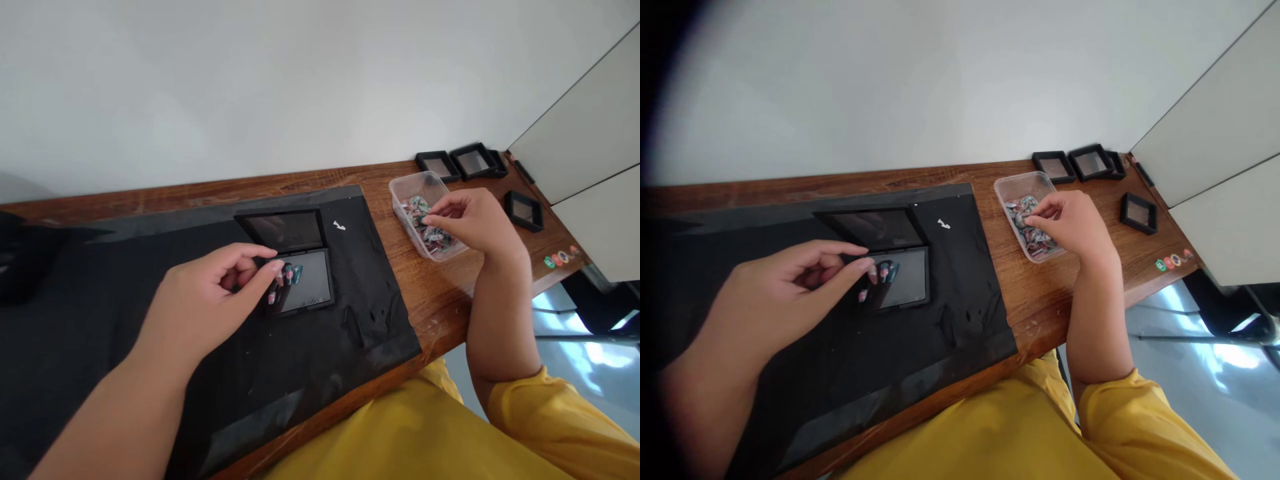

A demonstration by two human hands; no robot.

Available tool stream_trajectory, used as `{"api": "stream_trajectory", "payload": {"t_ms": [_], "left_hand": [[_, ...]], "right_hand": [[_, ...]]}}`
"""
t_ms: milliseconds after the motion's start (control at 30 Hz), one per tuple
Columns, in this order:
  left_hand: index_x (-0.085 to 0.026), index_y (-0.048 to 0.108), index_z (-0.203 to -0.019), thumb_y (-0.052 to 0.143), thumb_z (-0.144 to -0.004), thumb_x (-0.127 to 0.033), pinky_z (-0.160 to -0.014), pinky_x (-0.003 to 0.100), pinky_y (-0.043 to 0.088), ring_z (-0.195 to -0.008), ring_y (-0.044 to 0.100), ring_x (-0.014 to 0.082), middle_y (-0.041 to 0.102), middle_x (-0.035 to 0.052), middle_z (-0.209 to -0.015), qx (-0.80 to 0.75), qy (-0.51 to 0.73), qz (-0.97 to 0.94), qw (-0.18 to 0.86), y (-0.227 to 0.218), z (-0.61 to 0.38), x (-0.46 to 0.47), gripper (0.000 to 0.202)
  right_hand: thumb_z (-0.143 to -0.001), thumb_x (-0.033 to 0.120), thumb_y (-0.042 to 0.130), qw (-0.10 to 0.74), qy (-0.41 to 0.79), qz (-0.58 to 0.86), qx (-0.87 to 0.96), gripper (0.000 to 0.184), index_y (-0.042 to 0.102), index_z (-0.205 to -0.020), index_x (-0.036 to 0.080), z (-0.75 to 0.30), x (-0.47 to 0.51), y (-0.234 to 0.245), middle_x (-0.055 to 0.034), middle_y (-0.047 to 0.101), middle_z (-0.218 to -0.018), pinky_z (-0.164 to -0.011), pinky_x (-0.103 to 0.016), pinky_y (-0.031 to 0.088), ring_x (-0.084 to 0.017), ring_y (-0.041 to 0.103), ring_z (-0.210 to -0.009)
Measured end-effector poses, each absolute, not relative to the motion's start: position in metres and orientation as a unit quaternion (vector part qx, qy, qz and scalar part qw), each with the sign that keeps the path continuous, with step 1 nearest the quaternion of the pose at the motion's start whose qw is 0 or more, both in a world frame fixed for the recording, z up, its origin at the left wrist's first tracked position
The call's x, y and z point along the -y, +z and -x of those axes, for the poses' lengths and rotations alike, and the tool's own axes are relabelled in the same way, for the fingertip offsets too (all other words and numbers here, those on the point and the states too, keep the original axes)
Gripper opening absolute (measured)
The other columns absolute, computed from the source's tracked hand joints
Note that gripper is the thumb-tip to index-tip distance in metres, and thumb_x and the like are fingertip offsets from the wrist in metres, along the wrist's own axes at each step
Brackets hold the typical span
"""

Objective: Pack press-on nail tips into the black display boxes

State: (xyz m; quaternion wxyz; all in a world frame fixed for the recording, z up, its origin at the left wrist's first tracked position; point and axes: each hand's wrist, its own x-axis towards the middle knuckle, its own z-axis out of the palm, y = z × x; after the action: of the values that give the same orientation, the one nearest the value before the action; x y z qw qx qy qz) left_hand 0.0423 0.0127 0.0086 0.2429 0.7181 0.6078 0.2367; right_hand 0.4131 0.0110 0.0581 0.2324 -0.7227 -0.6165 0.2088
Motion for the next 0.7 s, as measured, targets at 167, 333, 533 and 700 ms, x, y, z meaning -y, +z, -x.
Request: {"api": "stream_trajectory", "payload": {"t_ms": [167, 333, 533, 700], "left_hand": [[-0.026, 0.076, -0.096, 0.061, -0.087, -0.048, -0.064, 0.025, 0.04, -0.061, 0.049, 0.0122, 0.056, -0.0069, -0.063, -0.609, 0.25, -0.712, 0.244, 0.008, -0.042, -0.013, 0.028], [-0.027, 0.076, -0.096, 0.062, -0.087, -0.046, -0.064, 0.026, 0.038, -0.061, 0.048, 0.012, 0.055, -0.0076, -0.062, -0.607, 0.245, -0.714, 0.248, 0.008, -0.041, -0.012, 0.025], [-0.027, 0.075, -0.096, 0.063, -0.087, -0.046, -0.062, 0.026, 0.038, -0.059, 0.047, 0.0116, 0.056, -0.0084, -0.063, -0.6, 0.245, -0.718, 0.255, 0.013, -0.043, -0.01, 0.024], [-0.028, 0.076, -0.096, 0.065, -0.087, -0.049, -0.058, 0.025, 0.039, -0.055, 0.05, 0.0111, 0.058, -0.0093, -0.06, -0.596, 0.242, -0.726, 0.243, 0.009, -0.039, -0.011, 0.025]], "right_hand": [[-0.079, 0.031, 0.076, 0.217, 0.214, 0.716, 0.628, 0.02, 0.083, -0.091, 0.017, -0.412, -0.01, 0.058, -0.0064, 0.076, -0.077, -0.061, -0.029, 0.045, -0.018, 0.064, -0.068], [-0.081, 0.028, 0.073, 0.211, 0.212, 0.713, 0.635, 0.018, 0.083, -0.091, 0.017, -0.409, -0.009, 0.061, -0.0053, 0.074, -0.073, -0.062, -0.03, 0.045, -0.017, 0.063, -0.065], [-0.079, 0.035, 0.08, 0.218, 0.227, 0.717, 0.622, 0.019, 0.082, -0.085, 0.018, -0.409, -0.007, 0.066, -0.0061, 0.076, -0.075, -0.059, -0.03, 0.047, -0.017, 0.064, -0.064], [-0.078, 0.039, 0.083, 0.223, 0.222, 0.704, 0.636, 0.021, 0.081, -0.078, 0.018, -0.41, -0.004, 0.068, -0.0058, 0.075, -0.071, -0.055, -0.029, 0.046, -0.017, 0.065, -0.062]]}}
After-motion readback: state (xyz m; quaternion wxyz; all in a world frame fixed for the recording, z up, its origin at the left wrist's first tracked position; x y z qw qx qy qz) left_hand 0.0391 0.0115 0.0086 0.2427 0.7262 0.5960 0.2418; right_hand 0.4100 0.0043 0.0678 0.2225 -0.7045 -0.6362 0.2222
